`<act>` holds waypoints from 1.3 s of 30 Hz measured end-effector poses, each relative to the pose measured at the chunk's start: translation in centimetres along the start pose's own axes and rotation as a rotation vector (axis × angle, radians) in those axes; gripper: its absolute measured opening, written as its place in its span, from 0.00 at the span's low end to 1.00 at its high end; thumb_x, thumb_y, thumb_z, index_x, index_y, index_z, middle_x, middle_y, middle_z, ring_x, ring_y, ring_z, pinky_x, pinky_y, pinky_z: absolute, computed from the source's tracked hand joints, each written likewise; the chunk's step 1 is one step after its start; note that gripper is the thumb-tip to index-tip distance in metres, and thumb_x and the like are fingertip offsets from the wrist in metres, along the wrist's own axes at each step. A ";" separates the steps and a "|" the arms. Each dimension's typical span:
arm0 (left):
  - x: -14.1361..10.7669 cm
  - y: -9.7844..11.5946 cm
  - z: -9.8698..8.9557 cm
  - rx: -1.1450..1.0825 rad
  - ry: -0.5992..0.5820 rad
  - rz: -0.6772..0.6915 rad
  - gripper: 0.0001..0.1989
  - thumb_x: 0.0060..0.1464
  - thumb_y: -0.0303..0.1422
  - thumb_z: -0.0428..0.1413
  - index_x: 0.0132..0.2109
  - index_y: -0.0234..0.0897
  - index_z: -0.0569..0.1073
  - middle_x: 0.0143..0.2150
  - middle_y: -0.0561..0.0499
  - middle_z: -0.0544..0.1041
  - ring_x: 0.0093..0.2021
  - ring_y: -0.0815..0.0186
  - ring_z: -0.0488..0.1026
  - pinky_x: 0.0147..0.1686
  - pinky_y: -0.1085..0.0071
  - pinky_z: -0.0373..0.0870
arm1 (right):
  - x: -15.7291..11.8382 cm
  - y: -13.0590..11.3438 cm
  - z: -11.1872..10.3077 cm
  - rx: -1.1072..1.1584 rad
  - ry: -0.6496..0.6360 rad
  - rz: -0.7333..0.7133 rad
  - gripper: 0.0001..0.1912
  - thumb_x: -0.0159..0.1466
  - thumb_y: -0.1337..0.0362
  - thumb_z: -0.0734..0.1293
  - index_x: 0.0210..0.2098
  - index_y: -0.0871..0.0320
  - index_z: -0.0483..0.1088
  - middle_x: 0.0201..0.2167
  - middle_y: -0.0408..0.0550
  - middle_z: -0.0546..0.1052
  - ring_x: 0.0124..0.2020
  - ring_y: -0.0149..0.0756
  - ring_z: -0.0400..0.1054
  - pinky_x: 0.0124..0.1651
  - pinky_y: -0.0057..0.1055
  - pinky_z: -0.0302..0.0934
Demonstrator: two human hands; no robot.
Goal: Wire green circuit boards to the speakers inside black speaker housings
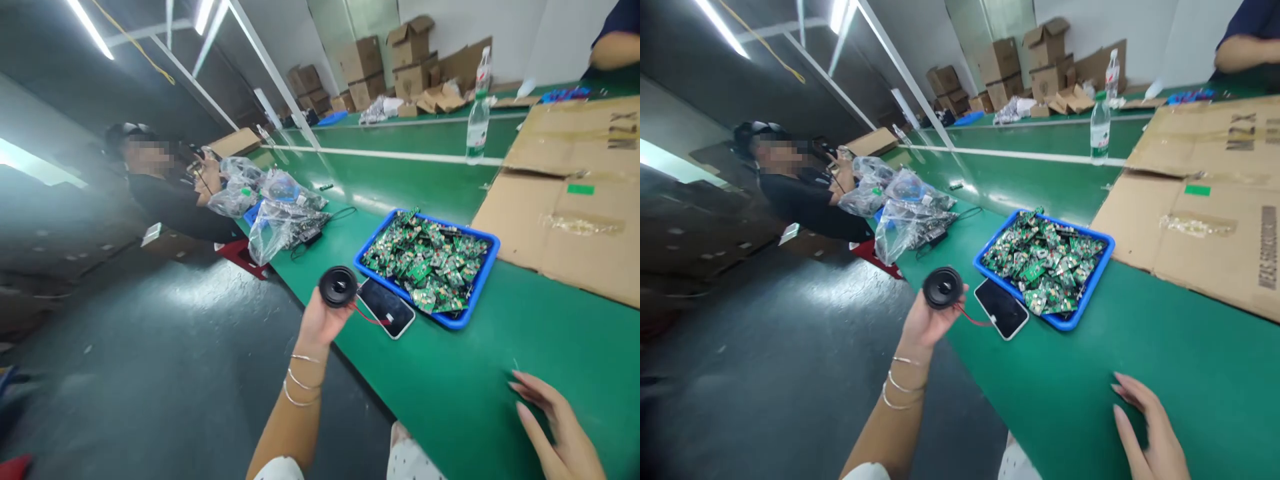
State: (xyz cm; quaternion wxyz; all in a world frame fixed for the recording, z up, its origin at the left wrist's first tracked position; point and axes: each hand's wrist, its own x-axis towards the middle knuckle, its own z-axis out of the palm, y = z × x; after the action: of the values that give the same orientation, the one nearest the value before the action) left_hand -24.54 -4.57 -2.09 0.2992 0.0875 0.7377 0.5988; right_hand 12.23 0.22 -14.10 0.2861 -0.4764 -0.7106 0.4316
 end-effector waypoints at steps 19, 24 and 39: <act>-12.7 -11.6 13.5 -0.296 -0.746 -0.464 0.16 0.46 0.43 0.62 0.32 0.33 0.72 0.29 0.53 0.72 0.26 0.71 0.66 0.27 0.76 0.64 | 0.7 -2.6 -0.1 0.152 -0.321 -0.176 0.39 0.62 0.56 0.65 0.65 0.52 0.39 0.57 0.57 0.64 0.55 0.48 0.63 0.55 0.48 0.63; -12.2 -11.6 13.4 -0.324 -0.787 -0.471 0.23 0.38 0.49 0.65 0.32 0.33 0.72 0.30 0.51 0.74 0.32 0.67 0.69 0.33 0.74 0.66 | 0.9 -2.7 -0.5 0.168 -0.313 -0.194 0.36 0.61 0.60 0.66 0.63 0.52 0.45 0.55 0.56 0.66 0.53 0.46 0.65 0.54 0.47 0.64; -11.7 -11.8 13.3 -0.347 -0.916 -0.554 0.27 0.34 0.53 0.65 0.31 0.34 0.70 0.29 0.52 0.72 0.29 0.68 0.68 0.29 0.75 0.63 | 0.9 -3.0 -0.8 0.146 -0.235 -0.309 0.36 0.60 0.62 0.67 0.63 0.53 0.48 0.50 0.55 0.69 0.50 0.44 0.67 0.50 0.40 0.67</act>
State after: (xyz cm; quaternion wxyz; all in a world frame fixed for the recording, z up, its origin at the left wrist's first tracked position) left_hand -5.14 -2.35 -10.56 0.7452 0.0912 0.4184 0.5112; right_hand 11.25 0.84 -11.09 0.2976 -0.2861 -0.7705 0.4857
